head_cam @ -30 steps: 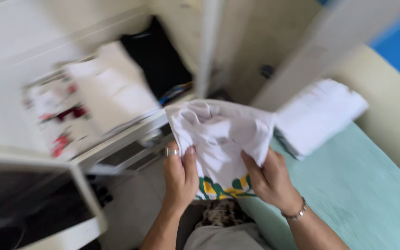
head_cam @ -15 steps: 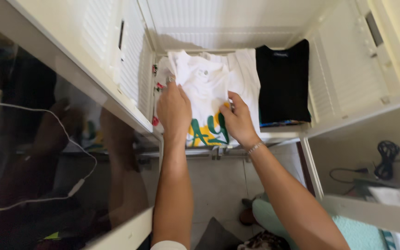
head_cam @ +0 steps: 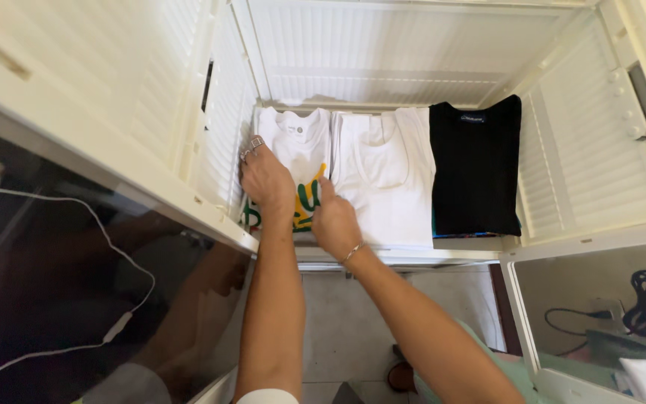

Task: The person folds several white t-shirts and a white tank top on a green towel-covered surface. They smooth and align each garment, fold sleeves and sides, then fold the body into a compact rectangle. The folded items are placed into a white cabinet shelf.

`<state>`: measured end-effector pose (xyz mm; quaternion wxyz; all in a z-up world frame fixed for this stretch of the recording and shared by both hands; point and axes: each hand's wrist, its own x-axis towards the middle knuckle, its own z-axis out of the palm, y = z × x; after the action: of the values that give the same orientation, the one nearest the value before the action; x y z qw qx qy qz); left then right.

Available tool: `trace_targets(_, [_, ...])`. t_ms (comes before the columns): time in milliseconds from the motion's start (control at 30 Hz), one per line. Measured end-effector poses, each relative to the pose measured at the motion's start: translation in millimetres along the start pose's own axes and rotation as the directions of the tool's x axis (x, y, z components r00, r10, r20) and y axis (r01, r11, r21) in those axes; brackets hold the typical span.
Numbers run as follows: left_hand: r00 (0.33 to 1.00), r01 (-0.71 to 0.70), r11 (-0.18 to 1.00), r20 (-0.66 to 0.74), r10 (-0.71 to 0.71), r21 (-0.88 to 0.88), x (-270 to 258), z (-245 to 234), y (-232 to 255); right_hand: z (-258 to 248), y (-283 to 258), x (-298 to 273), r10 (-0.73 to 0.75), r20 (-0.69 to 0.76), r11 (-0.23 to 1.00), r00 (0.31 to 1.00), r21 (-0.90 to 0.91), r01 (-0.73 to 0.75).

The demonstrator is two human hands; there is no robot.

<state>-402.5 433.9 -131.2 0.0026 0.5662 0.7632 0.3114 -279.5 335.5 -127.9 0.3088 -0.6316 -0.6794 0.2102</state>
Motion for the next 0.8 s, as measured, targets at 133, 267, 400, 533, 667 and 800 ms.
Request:
trace_targets(133, [0.965, 0.076, 0.994, 0.246, -0.094, 0.083, -5, 2, -2, 3, -5, -11, 0.018, -0.023, 1.0, 1.0, 0.006, -0.017])
trace_targets(267, [0.998, -0.049, 0.992, 0.043, 0.044, 0.118, -22, -3, 1, -3, -15, -21, 0.076, 0.116, 0.989, 0.99, -0.139, -0.06])
trace_targets(400, [0.975, -0.205, 0.978, 0.08, 0.207, -0.03, -20, 0, 24, -19, -35, -42, -0.198, 0.018, 0.922, 0.98, -0.336, 0.192])
trace_targets(533, [0.929, -0.259, 0.964, 0.257, 0.267, -0.067, -7, 14, 49, -47, -46, -72, -0.268, -0.022, 0.908, 0.963, -0.338, 0.245])
trace_targets(667, [0.888, -0.204, 0.979, 0.422, 0.184, 0.001, 1, 18, 59, -80, -46, -101, -0.242, 0.004, 0.935, 0.97, -0.265, 0.235])
trace_targets(800, [0.95, -0.247, 0.968, 0.209, 0.234, 0.035, -16, -3, 39, -100, -40, -121, -0.21, 0.033, 0.946, 0.977, -0.245, 0.212])
